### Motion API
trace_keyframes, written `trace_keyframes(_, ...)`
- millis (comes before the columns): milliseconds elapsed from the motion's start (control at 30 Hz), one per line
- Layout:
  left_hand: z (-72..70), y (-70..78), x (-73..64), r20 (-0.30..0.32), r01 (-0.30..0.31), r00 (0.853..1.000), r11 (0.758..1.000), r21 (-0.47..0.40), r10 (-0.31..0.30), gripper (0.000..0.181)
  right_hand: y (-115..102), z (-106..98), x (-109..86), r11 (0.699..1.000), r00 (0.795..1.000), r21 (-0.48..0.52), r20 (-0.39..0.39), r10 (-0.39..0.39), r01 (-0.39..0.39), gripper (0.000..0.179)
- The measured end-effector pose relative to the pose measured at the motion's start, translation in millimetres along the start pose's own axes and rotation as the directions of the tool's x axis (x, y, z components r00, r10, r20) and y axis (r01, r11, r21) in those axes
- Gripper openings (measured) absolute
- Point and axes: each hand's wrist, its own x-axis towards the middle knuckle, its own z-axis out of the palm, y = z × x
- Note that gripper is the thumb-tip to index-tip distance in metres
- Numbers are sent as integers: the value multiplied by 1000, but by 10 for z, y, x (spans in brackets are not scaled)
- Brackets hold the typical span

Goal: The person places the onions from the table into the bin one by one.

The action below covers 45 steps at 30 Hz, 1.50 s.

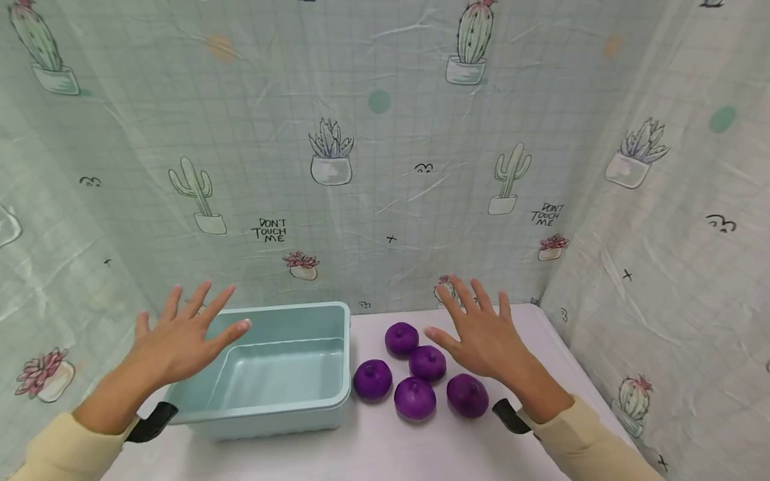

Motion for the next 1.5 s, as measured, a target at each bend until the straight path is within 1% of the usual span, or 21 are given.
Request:
trace_keyframes(267,44,-138,-17,-16,8,1000,1000,-9,-8,97,44,2,-46,1000,1000,-6,1,17,-17,85)
trace_keyframes(433,84,-218,-33,-26,15,1000,1000,-11,-15,97,62,38,-57,1000,1000,-16,-17,17,-18,83)
trace_keyframes(733,169,-377,-119,-14,43,999,999,-30,-43,100,75,155,-142,1000,999,-8,-27,18,-18,82)
trace_keyframes(1067,151,-415,-78,-14,45,999,999,-30,-45,101,141,183,-157,999,999,7,-22,33,-33,84)
trace_keyframes(1300,198,-477,-92,-35,41,998,998,-43,-43,102,174,211,-174,999,999,6,-28,34,-34,85)
trace_keyframes(1500,233,-542,-102,-24,39,999,997,-71,-41,101,198,249,-198,999,999,21,-23,37,-36,84)
